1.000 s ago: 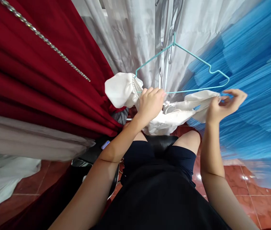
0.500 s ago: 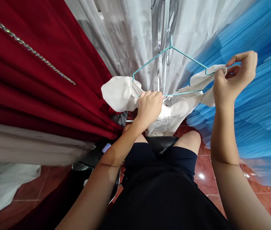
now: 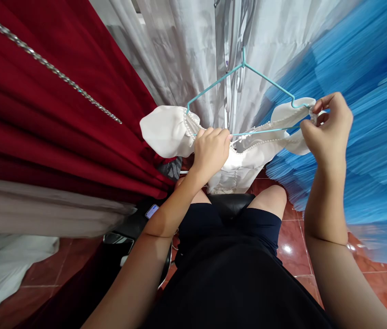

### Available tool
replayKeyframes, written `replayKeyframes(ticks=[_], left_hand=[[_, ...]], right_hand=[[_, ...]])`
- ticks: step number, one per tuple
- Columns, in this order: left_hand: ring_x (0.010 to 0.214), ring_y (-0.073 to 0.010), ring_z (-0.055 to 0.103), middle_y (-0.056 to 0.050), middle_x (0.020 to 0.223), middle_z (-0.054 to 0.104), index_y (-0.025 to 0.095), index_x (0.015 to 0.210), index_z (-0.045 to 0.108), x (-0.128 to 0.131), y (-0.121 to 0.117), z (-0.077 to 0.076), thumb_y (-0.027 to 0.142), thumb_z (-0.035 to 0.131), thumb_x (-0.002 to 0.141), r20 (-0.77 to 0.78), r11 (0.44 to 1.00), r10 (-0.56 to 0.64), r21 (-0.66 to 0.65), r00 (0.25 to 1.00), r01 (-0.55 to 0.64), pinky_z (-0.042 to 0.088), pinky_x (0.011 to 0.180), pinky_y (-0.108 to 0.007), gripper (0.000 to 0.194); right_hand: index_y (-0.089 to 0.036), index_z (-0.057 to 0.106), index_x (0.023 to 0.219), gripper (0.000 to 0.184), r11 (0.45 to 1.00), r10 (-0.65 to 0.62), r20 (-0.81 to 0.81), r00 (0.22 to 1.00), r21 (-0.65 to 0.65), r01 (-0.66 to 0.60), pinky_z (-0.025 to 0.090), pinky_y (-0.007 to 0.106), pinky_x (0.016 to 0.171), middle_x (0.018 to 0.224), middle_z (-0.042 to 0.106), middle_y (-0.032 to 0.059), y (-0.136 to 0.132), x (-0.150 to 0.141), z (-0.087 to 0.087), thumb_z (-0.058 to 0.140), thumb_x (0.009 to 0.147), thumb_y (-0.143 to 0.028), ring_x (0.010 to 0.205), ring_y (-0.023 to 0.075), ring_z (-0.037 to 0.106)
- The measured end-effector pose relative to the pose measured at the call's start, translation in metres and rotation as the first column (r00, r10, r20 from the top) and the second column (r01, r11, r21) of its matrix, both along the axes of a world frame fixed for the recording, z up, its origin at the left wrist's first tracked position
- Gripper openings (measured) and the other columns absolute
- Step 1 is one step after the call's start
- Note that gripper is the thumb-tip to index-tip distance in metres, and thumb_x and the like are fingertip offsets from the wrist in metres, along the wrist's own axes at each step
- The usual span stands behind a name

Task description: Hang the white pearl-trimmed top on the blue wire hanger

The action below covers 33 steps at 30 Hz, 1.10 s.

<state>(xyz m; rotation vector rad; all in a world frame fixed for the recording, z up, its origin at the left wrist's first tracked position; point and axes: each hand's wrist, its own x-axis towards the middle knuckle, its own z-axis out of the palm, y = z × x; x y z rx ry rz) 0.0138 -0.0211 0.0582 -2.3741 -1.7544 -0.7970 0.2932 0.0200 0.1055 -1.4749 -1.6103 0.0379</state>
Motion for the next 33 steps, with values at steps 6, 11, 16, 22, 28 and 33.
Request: replayKeyframes(ticks=[6,11,16,22,28,33], left_hand=[[0.089,-0.0301,0.064,-0.007,0.089,0.075,0.023,0.089,0.067,-0.003,-0.002,-0.001,0.028,0.046,0.111,-0.012,1.0,-0.003,0.026,1.0,0.004,0.042,0.082,-0.044,0.031],[0.087,-0.0286,0.064,-0.006,0.087,0.075,0.024,0.087,0.067,-0.002,-0.001,0.003,0.029,0.045,0.112,0.015,0.998,-0.067,-0.01,0.998,0.068,0.044,0.083,-0.042,0.033],[0.087,-0.0285,0.064,-0.007,0.089,0.076,0.024,0.085,0.065,0.003,0.001,0.002,0.028,0.047,0.111,0.028,0.999,-0.042,-0.01,0.999,0.043,0.043,0.083,-0.042,0.032],[0.094,-0.0313,0.063,-0.007,0.093,0.075,0.024,0.088,0.066,0.003,-0.004,0.003,0.029,0.047,0.111,0.064,0.999,-0.027,-0.03,0.998,0.029,0.041,0.085,-0.045,0.031],[0.102,-0.0314,0.065,-0.008,0.109,0.078,0.024,0.12,0.071,0.002,-0.008,0.004,0.029,0.043,0.112,0.091,0.998,-0.066,-0.011,0.994,0.067,0.044,0.095,-0.048,0.03],[0.127,-0.0282,0.064,-0.009,0.136,0.071,0.026,0.128,0.069,0.0,-0.018,-0.006,0.029,0.053,0.108,0.273,0.983,-0.173,0.114,0.946,0.147,0.048,0.112,-0.047,0.025]], right_hand=[[-0.021,0.05,0.088,0.034,0.995,0.007,-0.203,0.979,0.095,0.013,0.031,0.025,0.055,0.081,0.052,-0.0046,-0.007,0.004,-0.026,0.053,0.066,0.005,0.062,0.0039,0.039],[-0.026,0.035,0.1,0.039,0.911,0.106,-0.3,0.948,0.412,0.028,0.038,0.019,0.055,0.101,0.047,0.0005,0.011,-0.017,-0.005,0.061,0.079,-0.006,0.075,0.0049,0.057],[-0.025,0.036,0.102,0.026,0.911,0.162,-0.205,0.965,0.406,-0.067,0.04,0.019,0.058,0.095,0.046,-0.0005,0.02,-0.056,-0.01,0.055,0.089,-0.012,0.079,0.0072,0.054],[-0.025,0.048,0.102,0.012,0.89,0.107,-0.223,0.969,0.456,0.006,0.044,0.028,0.057,0.09,0.047,0.0012,-0.026,-0.084,-0.058,0.051,0.103,-0.036,0.068,0.0106,0.049],[-0.029,0.066,0.127,0.027,0.9,0.432,-0.184,0.883,0.15,-0.409,0.053,0.028,0.062,0.124,0.062,0.0066,-0.042,-0.103,-0.078,0.055,0.106,-0.04,0.08,0.0115,0.061],[-0.023,0.075,0.103,0.021,0.929,0.362,-0.302,0.882,0.196,-0.314,0.041,0.026,0.056,0.098,0.064,0.0025,-0.021,-0.115,-0.091,0.065,0.102,-0.042,0.067,0.0088,0.049]])
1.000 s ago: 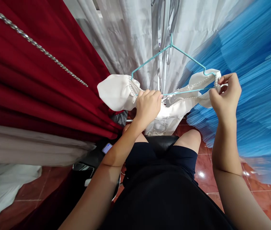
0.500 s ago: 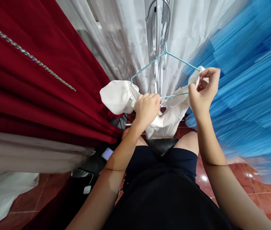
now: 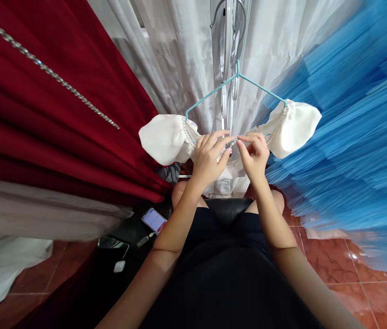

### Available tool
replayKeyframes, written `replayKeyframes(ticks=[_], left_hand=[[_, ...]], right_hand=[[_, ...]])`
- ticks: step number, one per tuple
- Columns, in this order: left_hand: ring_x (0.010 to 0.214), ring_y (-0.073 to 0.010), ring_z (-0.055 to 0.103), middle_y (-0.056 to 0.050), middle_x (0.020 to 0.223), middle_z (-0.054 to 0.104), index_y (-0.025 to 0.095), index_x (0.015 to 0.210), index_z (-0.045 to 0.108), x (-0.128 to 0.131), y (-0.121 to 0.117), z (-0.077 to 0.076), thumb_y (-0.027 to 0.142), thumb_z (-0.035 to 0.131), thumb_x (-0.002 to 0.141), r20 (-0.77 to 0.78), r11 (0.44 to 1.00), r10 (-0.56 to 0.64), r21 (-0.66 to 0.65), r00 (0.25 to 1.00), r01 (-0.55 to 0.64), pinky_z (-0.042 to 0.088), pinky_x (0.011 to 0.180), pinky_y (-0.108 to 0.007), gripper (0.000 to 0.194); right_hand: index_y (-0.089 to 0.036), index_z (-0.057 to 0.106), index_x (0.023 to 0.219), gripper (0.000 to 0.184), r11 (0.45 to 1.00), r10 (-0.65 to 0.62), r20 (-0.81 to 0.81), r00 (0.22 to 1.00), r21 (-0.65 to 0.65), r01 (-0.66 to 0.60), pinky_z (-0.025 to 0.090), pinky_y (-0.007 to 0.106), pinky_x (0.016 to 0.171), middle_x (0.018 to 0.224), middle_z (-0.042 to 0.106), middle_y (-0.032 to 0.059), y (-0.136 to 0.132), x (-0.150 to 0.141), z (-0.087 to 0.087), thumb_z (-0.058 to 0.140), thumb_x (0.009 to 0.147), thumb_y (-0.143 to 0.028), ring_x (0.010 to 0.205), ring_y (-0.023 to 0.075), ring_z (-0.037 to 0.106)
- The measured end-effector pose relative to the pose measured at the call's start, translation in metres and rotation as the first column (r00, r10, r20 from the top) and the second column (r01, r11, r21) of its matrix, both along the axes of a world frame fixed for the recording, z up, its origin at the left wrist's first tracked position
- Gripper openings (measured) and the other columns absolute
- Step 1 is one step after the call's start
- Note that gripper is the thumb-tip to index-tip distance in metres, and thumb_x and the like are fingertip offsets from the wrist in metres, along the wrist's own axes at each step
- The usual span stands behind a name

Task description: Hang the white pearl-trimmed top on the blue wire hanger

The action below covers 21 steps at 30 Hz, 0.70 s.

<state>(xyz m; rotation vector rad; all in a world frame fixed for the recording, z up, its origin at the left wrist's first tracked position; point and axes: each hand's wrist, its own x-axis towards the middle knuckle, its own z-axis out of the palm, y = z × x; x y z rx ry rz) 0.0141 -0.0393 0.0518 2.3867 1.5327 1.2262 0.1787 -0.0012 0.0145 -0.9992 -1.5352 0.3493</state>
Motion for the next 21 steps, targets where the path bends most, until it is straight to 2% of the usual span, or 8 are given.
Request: replayKeyframes(ticks=[2,4,6,9,12,14,18,21], left_hand=[[0.136,-0.0288,0.06,-0.01,0.141,0.065,0.027,0.123,0.068,-0.005,-0.003,-0.005,0.031,0.056,0.106,0.193,0.987,0.074,0.128,0.978,-0.1,0.047,0.119,-0.049,0.022],[0.144,-0.0323,0.053,-0.012,0.143,0.06,0.026,0.122,0.066,-0.015,-0.002,-0.009,0.032,0.059,0.103,0.388,0.927,0.213,0.209,0.897,-0.311,0.042,0.124,-0.055,0.021],[0.153,-0.0356,0.044,-0.013,0.149,0.054,0.026,0.129,0.062,-0.028,0.003,-0.009,0.028,0.064,0.098,0.492,0.86,0.314,0.216,0.812,-0.463,0.038,0.128,-0.06,0.031],[0.15,-0.0346,0.049,-0.012,0.145,0.061,0.024,0.131,0.064,-0.051,0.016,-0.005,0.017,0.066,0.09,0.472,0.866,0.328,0.195,0.818,-0.46,0.038,0.128,-0.056,0.041],[0.125,-0.0272,0.068,-0.007,0.121,0.075,0.021,0.117,0.074,-0.074,0.03,0.005,0.008,0.056,0.091,0.432,0.911,0.276,0.168,0.858,-0.378,0.05,0.117,-0.043,0.034],[0.11,-0.0219,0.073,-0.004,0.109,0.078,0.02,0.11,0.077,-0.091,0.038,0.014,0.005,0.049,0.092,0.447,0.915,0.26,0.17,0.856,-0.366,0.056,0.104,-0.035,0.036],[0.09,-0.0162,0.072,-0.004,0.092,0.075,0.012,0.097,0.076,-0.124,0.045,0.02,0.003,0.048,0.094,0.577,0.84,0.224,0.294,0.785,-0.455,0.058,0.086,-0.03,0.029],[0.09,-0.0166,0.072,-0.004,0.092,0.074,0.012,0.094,0.072,-0.13,0.036,0.0,0.013,0.06,0.095,0.676,0.791,0.222,0.296,0.703,-0.535,0.058,0.086,-0.032,0.012]], right_hand=[[-0.022,0.075,0.098,0.019,0.999,-0.005,-0.081,0.997,0.031,0.007,0.038,0.026,0.054,0.094,0.062,0.0005,0.004,-0.008,-0.003,0.07,0.1,-0.041,0.06,0.0066,0.042],[-0.022,0.074,0.096,0.021,0.999,0.003,-0.135,0.991,0.043,0.003,0.035,0.026,0.053,0.092,0.06,-0.0004,0.004,-0.015,-0.004,0.07,0.099,-0.042,0.058,0.0051,0.038],[-0.021,0.073,0.095,0.023,1.0,0.003,-0.141,0.99,0.03,0.001,0.034,0.026,0.052,0.093,0.059,-0.0003,0.002,-0.018,-0.005,0.07,0.1,-0.044,0.057,0.0046,0.038],[-0.022,0.074,0.095,0.023,1.0,0.017,-0.112,0.994,0.022,-0.015,0.035,0.026,0.053,0.092,0.06,-0.0004,-0.001,-0.014,-0.003,0.071,0.1,-0.044,0.058,0.0047,0.039],[-0.023,0.073,0.095,0.022,0.999,0.01,-0.085,0.996,0.049,-0.006,0.036,0.028,0.055,0.089,0.059,-0.0011,0.0,-0.005,0.001,0.07,0.101,-0.044,0.059,0.0057,0.038],[-0.023,0.073,0.094,0.025,0.998,-0.003,-0.048,0.999,0.055,0.005,0.037,0.028,0.056,0.089,0.06,-0.001,0.003,0.0,0.004,0.069,0.101,-0.046,0.059,0.0066,0.039],[-0.022,0.073,0.09,0.031,1.0,0.008,0.01,1.0,0.029,-0.008,0.04,0.029,0.06,0.086,0.059,-0.0009,0.012,0.003,0.008,0.069,0.1,-0.05,0.061,0.0072,0.041],[-0.021,0.072,0.089,0.031,1.0,0.023,0.006,1.0,-0.005,-0.023,0.041,0.028,0.061,0.085,0.059,-0.0013,0.014,0.0,0.008,0.07,0.099,-0.05,0.06,0.0066,0.041]])
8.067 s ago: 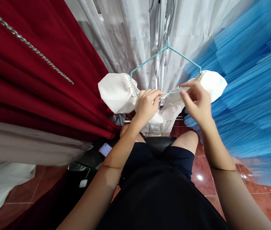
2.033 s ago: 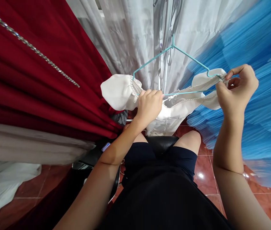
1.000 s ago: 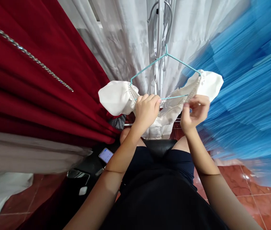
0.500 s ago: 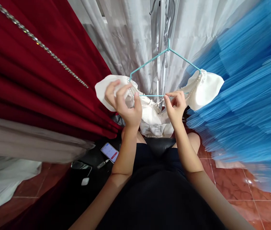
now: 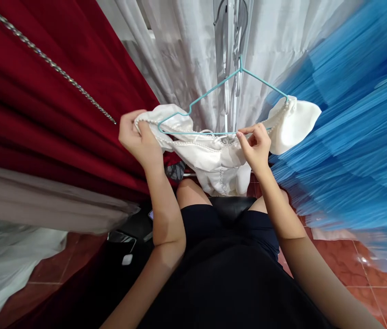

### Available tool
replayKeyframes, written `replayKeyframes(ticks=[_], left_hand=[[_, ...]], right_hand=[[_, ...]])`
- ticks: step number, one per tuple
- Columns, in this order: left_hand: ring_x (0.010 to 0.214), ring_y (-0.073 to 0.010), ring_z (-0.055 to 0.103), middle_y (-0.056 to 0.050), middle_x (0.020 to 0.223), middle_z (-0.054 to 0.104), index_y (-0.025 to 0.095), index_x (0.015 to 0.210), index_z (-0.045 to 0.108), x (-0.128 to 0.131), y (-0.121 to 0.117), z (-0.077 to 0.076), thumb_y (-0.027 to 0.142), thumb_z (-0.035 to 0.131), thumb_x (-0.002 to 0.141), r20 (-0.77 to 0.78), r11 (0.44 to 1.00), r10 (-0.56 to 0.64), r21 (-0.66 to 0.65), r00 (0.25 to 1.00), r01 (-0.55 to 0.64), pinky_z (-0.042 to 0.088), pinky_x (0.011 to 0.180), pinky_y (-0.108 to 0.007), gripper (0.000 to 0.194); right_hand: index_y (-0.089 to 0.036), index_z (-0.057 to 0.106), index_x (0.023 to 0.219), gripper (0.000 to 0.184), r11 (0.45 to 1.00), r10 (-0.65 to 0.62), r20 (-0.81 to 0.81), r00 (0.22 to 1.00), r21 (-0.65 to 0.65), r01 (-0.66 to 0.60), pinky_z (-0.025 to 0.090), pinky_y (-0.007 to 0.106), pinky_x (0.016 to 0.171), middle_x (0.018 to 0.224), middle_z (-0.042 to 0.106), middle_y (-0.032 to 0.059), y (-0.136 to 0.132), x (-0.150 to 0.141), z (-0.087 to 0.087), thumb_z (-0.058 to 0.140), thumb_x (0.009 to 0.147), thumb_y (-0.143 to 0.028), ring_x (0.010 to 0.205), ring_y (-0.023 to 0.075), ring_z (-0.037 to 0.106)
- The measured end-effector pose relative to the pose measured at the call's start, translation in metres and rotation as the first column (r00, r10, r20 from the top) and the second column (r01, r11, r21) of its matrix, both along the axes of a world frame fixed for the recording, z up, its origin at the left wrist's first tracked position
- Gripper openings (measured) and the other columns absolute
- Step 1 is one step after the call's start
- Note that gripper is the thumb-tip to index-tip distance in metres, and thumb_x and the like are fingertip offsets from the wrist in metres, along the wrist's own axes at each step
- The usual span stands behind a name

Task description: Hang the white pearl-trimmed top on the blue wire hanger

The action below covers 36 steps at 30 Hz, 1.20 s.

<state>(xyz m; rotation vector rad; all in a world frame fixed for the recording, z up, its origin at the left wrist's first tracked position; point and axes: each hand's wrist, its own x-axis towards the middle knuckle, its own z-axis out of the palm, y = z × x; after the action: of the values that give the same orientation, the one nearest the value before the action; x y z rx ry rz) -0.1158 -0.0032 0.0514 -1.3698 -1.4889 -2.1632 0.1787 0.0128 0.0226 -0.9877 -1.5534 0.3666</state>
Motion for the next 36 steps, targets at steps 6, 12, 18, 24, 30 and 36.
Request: replayKeyframes(ticks=[6,12,18,24,30,36], left_hand=[[0.077,-0.0186,0.074,-0.003,0.086,0.073,0.017,0.094,0.067,0.066,-0.046,-0.057,0.026,0.067,0.084,0.15,0.992,0.123,-0.052,0.981,-0.116,0.06,0.073,-0.032,0.013],[0.121,-0.0266,0.071,-0.003,0.113,0.08,0.025,0.098,0.072,0.11,-0.039,-0.019,0.022,0.066,0.094,-0.381,0.964,-0.255,-0.173,0.889,0.202,0.051,0.113,-0.048,0.008],[0.094,-0.0238,0.068,0.001,0.099,0.081,0.026,0.1,0.076,0.108,-0.023,-0.013,0.014,0.067,0.094,-0.432,0.895,-0.346,-0.417,0.833,0.156,0.041,0.108,-0.045,0.016],[0.089,-0.0239,0.066,0.001,0.095,0.08,0.027,0.097,0.078,0.108,-0.024,-0.026,0.013,0.066,0.093,-0.466,0.927,-0.305,-0.345,0.83,0.146,0.039,0.099,-0.043,0.019],[0.088,-0.0239,0.065,0.002,0.093,0.08,0.027,0.093,0.077,0.111,-0.027,-0.016,0.012,0.067,0.092,-0.46,0.922,-0.284,-0.373,0.841,0.107,0.038,0.098,-0.043,0.018],[0.084,-0.0229,0.065,0.003,0.09,0.08,0.026,0.088,0.075,0.112,-0.03,-0.002,0.013,0.069,0.092,-0.402,0.874,-0.356,-0.464,0.843,0.148,0.038,0.098,-0.044,0.015]], right_hand=[[-0.021,0.073,0.089,0.027,1.0,0.008,-0.061,0.998,0.011,-0.008,0.041,0.028,0.061,0.085,0.059,-0.002,-0.007,-0.007,-0.002,0.073,0.098,-0.046,0.06,0.0058,0.043],[-0.022,0.073,0.095,0.024,1.0,0.017,-0.022,1.0,-0.014,-0.017,0.043,0.029,0.061,0.089,0.06,-0.0004,-0.016,-0.007,0.003,0.069,0.101,-0.045,0.063,0.007,0.044],[-0.029,0.068,0.127,0.028,0.993,-0.077,0.049,0.996,0.096,0.072,0.056,0.034,0.067,0.12,0.065,0.006,-0.025,0.009,-0.002,0.054,0.106,-0.041,0.073,0.0107,0.057],[-0.036,0.053,0.147,0.047,0.885,-0.42,0.15,0.895,0.287,0.367,0.038,0.069,0.127,0.145,0.057,0.0108,0.008,0.053,0.012,0.062,0.1,-0.037,0.145,0.0334,0.05],[-0.023,0.073,0.116,0.039,0.924,-0.315,0.182,0.932,0.283,0.257,0.059,0.045,0.106,0.115,0.076,0.0035,0.047,0.093,0.035,0.045,0.096,-0.007,0.111,0.0178,0.072],[-0.01,0.082,0.091,0.044,0.843,-0.509,-0.005,0.861,0.199,0.5,0.052,0.026,0.073,0.088,0.079,0.0064,0.063,0.133,0.045,0.039,0.1,-0.015,0.082,0.0062,0.071]])
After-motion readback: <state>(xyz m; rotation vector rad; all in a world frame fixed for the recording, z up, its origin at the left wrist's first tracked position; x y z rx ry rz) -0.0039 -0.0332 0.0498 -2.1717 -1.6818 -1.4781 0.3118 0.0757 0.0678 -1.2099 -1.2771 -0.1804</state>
